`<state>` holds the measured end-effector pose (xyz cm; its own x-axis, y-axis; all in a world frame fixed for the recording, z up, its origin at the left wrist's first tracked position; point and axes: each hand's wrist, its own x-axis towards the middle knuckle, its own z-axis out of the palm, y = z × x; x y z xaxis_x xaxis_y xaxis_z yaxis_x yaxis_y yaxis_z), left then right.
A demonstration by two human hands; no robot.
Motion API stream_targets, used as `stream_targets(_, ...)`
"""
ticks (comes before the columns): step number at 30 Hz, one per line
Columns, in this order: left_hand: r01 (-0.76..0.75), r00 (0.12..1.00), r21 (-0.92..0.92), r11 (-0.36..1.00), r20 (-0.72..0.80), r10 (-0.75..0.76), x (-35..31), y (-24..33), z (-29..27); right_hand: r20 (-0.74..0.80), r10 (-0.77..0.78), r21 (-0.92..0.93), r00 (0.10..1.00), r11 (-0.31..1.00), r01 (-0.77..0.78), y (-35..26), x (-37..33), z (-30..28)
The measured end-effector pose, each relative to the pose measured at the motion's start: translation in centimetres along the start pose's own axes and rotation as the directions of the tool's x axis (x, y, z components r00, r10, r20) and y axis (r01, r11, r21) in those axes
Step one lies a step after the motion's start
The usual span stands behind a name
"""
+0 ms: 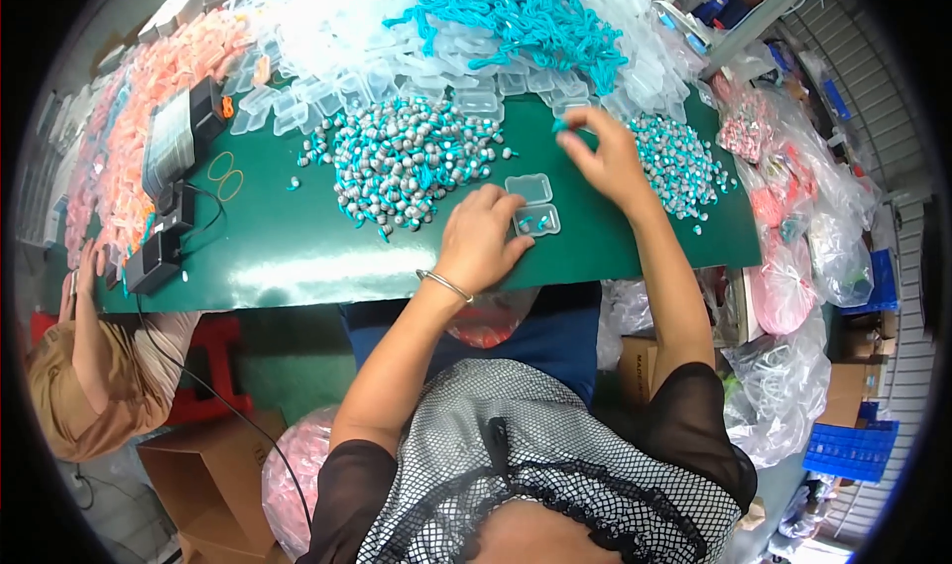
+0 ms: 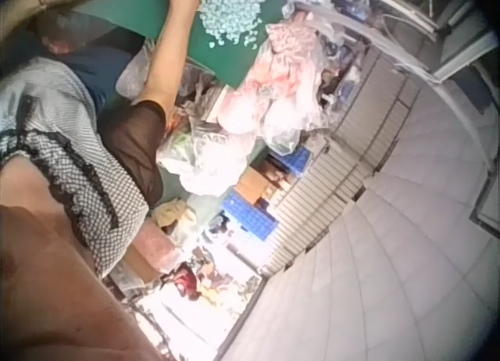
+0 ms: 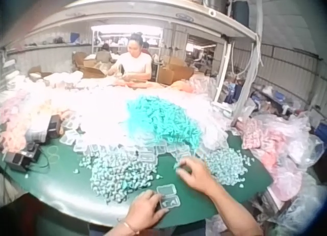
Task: The recorder sorts and packages beads and decorative items into small plastic containers.
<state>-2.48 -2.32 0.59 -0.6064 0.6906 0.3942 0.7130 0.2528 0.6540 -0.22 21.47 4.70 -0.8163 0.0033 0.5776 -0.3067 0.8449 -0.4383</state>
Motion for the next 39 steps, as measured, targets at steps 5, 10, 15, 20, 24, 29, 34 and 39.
stream_targets(5,0.059,0.998,-0.045,0.997,0.04,-0.057,0.3,-0.1,0.3,0.253,0.011,0.053,0.968,0.998,-0.025,-4.6,-3.9,-1.2)
stream_targets(10,0.08,0.996,-0.053,0.995,0.039,-0.078,0.3,-0.1,0.6,0.294,-0.049,-0.004,0.955,0.999,0.052,-4.6,-4.9,0.2)
stream_targets(15,0.098,0.994,-0.07,0.993,0.06,-0.094,0.2,0.1,0.4,0.183,-0.05,0.029,0.982,0.999,0.045,-5.1,-5.9,0.8)
stream_targets(20,0.091,0.995,-0.063,0.994,0.053,-0.088,0.3,0.0,0.3,0.187,-0.034,0.025,0.982,0.999,0.03,-4.6,-6.4,0.6)
stream_targets(24,0.022,1.0,-0.019,1.0,0.001,-0.022,0.1,-0.2,0.4,0.201,-0.052,-0.023,0.978,0.998,0.058,-4.4,-5.8,0.2)
stream_targets(29,0.043,0.999,-0.01,0.999,0.023,-0.042,0.0,-0.1,0.4,0.193,-0.017,-0.121,0.981,0.992,0.041,-2.4,-3.9,1.3)
stream_targets(34,0.072,0.997,-0.084,0.994,0.033,-0.069,0.1,0.2,0.2,0.26,0.188,0.129,0.947,0.965,-0.227,-2.5,-4.7,0.9)
stream_targets(39,0.06,0.997,-0.034,0.998,0.059,-0.058,0.0,0.8,-0.5,0.227,0.107,0.166,0.968,0.975,-0.146,-2.4,-5.8,-0.2)
